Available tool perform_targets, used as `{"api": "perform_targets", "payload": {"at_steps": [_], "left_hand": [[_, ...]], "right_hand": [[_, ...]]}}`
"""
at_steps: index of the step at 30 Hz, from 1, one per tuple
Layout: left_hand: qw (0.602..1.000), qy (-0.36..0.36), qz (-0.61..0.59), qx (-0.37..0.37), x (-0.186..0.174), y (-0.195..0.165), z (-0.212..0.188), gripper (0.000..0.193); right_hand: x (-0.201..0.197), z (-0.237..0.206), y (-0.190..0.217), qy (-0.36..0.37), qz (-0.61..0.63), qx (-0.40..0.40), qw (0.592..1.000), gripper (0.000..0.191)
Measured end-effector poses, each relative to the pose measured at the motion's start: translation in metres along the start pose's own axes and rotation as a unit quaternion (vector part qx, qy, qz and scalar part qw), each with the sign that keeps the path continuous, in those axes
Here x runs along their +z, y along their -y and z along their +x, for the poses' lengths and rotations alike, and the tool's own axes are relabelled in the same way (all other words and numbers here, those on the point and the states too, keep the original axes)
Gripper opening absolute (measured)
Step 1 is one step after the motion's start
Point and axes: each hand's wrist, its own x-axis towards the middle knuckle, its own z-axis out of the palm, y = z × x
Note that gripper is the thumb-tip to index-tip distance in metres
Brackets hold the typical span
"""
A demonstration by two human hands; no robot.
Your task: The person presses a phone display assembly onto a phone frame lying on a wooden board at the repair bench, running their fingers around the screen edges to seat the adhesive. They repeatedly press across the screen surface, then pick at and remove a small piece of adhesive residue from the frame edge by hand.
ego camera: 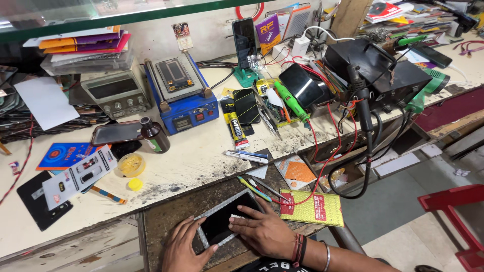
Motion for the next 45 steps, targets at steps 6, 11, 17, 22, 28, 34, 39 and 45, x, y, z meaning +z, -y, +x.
{"api": "perform_targets", "payload": {"at_steps": [6,11,17,22,28,34,39,45], "left_hand": [[1.000,-0.008,0.025,0.000,-0.002,-0.004,-0.004,0.087],[0.999,-0.026,0.010,0.015,0.004,0.002,-0.003,0.087],[0.988,-0.107,-0.002,0.110,0.017,0.013,0.012,0.088],[0.978,-0.136,0.006,0.158,0.024,0.017,0.017,0.088],[0.963,-0.175,0.023,0.202,0.033,0.018,0.021,0.083],[0.938,-0.233,0.002,0.256,0.036,0.018,0.027,0.084],[0.947,-0.207,0.012,0.246,0.033,0.019,0.030,0.086],[0.955,-0.192,0.010,0.227,0.029,0.013,0.028,0.086]], "right_hand": [[-0.013,-0.017,-0.001,0.001,-0.044,0.073,0.996,0.043],[-0.009,-0.017,0.005,-0.003,-0.039,0.080,0.996,0.047],[0.005,-0.003,0.009,0.010,0.000,0.003,1.000,0.044],[-0.004,-0.022,-0.007,0.012,-0.041,0.010,0.999,0.039],[-0.012,-0.031,-0.026,0.046,0.022,0.015,0.999,0.038],[0.013,-0.003,-0.003,0.036,-0.004,-0.049,0.998,0.040],[0.004,-0.012,-0.018,0.026,-0.004,-0.065,0.998,0.038],[-0.005,-0.016,-0.027,0.046,-0.014,-0.080,0.996,0.036]]}}
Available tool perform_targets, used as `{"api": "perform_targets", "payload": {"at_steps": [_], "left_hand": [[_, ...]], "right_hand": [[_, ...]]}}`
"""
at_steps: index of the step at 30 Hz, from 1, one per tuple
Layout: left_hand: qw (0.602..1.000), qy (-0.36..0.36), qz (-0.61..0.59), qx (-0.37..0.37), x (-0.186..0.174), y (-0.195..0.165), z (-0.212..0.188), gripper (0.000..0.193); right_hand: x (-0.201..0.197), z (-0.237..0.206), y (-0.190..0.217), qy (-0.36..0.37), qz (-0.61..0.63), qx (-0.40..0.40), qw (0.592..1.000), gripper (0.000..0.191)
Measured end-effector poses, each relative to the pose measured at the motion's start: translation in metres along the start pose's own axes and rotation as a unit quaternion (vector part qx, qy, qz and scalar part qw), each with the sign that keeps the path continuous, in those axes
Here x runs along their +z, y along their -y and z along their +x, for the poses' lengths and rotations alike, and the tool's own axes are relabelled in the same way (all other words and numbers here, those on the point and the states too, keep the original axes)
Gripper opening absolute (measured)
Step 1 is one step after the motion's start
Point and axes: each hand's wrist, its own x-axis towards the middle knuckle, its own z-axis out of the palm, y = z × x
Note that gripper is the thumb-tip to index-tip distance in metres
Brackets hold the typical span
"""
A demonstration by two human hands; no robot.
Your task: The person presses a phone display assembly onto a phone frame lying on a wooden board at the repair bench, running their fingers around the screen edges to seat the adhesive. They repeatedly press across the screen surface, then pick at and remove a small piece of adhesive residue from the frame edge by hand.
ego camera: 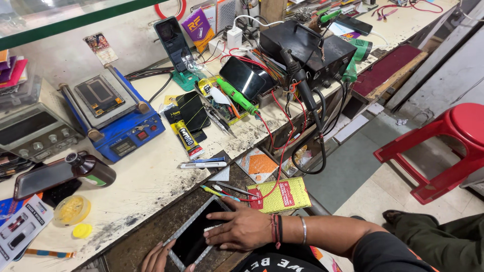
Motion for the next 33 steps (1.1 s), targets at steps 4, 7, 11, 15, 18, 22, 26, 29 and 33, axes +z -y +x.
{"api": "perform_targets", "payload": {"at_steps": [4,7,11,15,18,22,26,29,33], "left_hand": [[0.999,-0.036,-0.010,0.021,-0.003,-0.005,0.003,0.086],[1.000,0.002,0.002,0.006,-0.007,-0.006,0.005,0.088],[0.998,0.048,0.009,-0.027,-0.011,-0.007,0.004,0.088],[0.987,0.130,0.023,-0.096,-0.013,-0.006,0.003,0.089],[0.992,0.101,0.010,-0.078,-0.011,-0.004,0.002,0.089],[0.998,0.052,0.005,-0.019,-0.009,-0.003,0.001,0.091],[1.000,0.031,-0.003,0.003,-0.010,-0.003,-0.001,0.087],[0.999,0.044,-0.005,-0.017,-0.012,-0.003,-0.001,0.088],[1.000,0.014,-0.024,0.007,-0.010,-0.004,-0.001,0.086]], "right_hand": [[0.012,0.023,0.011,0.003,0.010,-0.028,1.000,0.037],[0.015,0.031,0.012,0.007,0.001,-0.043,0.999,0.038],[0.007,0.019,0.003,-0.002,0.010,-0.039,0.999,0.034],[0.002,0.012,0.000,-0.002,-0.011,-0.037,0.999,0.032],[0.006,0.023,0.005,0.001,0.007,-0.044,0.999,0.032],[0.009,0.035,0.009,0.008,0.006,-0.051,0.999,0.035],[0.002,0.024,0.001,-0.005,0.001,-0.056,0.998,0.031],[0.000,0.017,-0.002,-0.001,-0.022,-0.053,0.998,0.031],[0.008,0.027,0.006,-0.002,0.004,-0.055,0.998,0.032]]}}
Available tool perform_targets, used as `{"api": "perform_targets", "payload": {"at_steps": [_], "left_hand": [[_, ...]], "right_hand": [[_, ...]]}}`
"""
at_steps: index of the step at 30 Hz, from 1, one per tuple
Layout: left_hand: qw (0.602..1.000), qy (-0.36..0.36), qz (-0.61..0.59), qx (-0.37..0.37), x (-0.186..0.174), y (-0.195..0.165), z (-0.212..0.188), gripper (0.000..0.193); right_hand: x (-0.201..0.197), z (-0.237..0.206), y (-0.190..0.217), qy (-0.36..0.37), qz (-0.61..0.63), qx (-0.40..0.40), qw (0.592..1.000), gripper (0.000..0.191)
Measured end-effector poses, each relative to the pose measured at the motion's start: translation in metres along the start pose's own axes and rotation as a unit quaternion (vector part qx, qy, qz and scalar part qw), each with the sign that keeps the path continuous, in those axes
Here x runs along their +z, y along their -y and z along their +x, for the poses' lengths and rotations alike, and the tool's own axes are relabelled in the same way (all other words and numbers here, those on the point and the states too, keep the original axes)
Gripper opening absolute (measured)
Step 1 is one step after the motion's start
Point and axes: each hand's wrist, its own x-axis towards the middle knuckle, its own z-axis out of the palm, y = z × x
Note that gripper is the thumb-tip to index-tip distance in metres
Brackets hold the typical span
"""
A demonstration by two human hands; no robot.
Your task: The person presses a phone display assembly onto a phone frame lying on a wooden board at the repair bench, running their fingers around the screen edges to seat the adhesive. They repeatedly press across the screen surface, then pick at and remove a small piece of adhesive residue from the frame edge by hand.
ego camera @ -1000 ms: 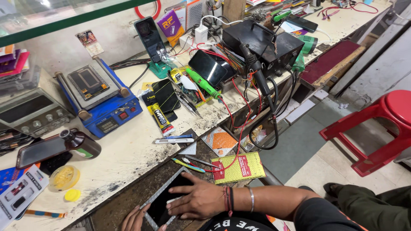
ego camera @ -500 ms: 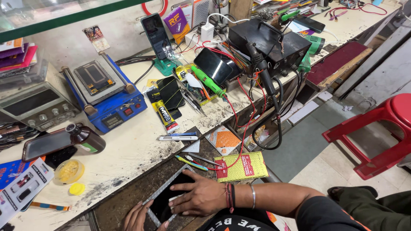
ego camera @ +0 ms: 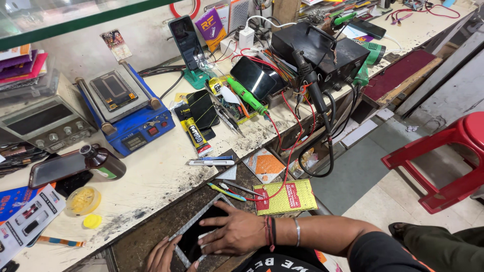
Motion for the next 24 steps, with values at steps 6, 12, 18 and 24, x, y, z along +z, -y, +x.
{"api": "perform_targets", "payload": {"at_steps": [6,12,18,24], "left_hand": [[0.999,0.033,0.013,-0.027,0.001,0.001,-0.002,0.087],[0.988,0.114,0.037,-0.094,-0.004,0.001,-0.001,0.090],[0.991,0.088,0.016,-0.096,-0.006,-0.002,-0.001,0.091],[0.978,0.150,0.037,-0.141,-0.008,-0.001,-0.005,0.090]], "right_hand": [[-0.001,0.000,-0.002,0.000,0.007,-0.002,1.000,0.031],[-0.007,-0.013,-0.007,0.004,0.007,0.012,1.000,0.033],[0.007,0.014,0.011,0.015,0.030,0.006,0.999,0.032],[0.001,-0.005,0.008,0.015,0.021,0.027,0.999,0.036]]}}
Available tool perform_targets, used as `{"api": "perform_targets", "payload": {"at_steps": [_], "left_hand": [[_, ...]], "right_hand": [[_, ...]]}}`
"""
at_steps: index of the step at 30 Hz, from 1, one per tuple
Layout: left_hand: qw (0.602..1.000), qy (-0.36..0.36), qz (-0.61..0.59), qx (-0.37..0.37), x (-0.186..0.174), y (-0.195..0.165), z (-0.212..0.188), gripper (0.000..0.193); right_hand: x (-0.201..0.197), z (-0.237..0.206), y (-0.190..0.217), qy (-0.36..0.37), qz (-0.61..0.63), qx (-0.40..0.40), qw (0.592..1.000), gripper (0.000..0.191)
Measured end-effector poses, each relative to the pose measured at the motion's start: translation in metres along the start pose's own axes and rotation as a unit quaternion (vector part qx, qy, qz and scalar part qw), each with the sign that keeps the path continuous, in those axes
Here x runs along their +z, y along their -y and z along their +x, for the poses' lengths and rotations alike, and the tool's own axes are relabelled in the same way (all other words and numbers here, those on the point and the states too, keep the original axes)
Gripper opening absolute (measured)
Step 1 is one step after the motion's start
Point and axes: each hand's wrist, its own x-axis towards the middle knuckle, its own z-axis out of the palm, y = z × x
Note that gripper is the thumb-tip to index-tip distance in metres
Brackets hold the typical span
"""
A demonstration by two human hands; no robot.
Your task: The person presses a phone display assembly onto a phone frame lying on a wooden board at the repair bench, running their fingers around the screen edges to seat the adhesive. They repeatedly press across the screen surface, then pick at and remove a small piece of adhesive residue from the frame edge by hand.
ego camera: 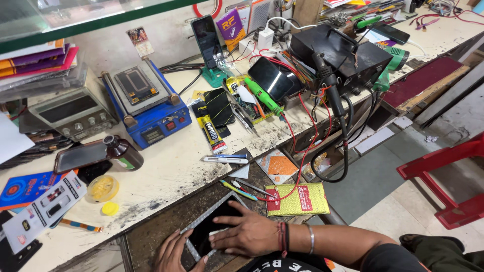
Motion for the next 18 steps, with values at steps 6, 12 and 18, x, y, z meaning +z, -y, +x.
{"api": "perform_targets", "payload": {"at_steps": [6,12,18], "left_hand": [[0.998,0.046,-0.002,-0.033,-0.002,0.003,-0.002,0.090],[0.999,0.030,-0.014,-0.032,-0.005,0.003,-0.006,0.088],[0.998,-0.035,-0.046,-0.029,-0.011,-0.012,-0.017,0.085]], "right_hand": [[0.001,0.004,0.005,0.003,0.015,0.030,0.999,0.039],[0.011,0.026,0.018,0.002,0.036,0.018,0.999,0.042],[0.001,0.007,0.014,0.027,0.053,0.028,0.998,0.041]]}}
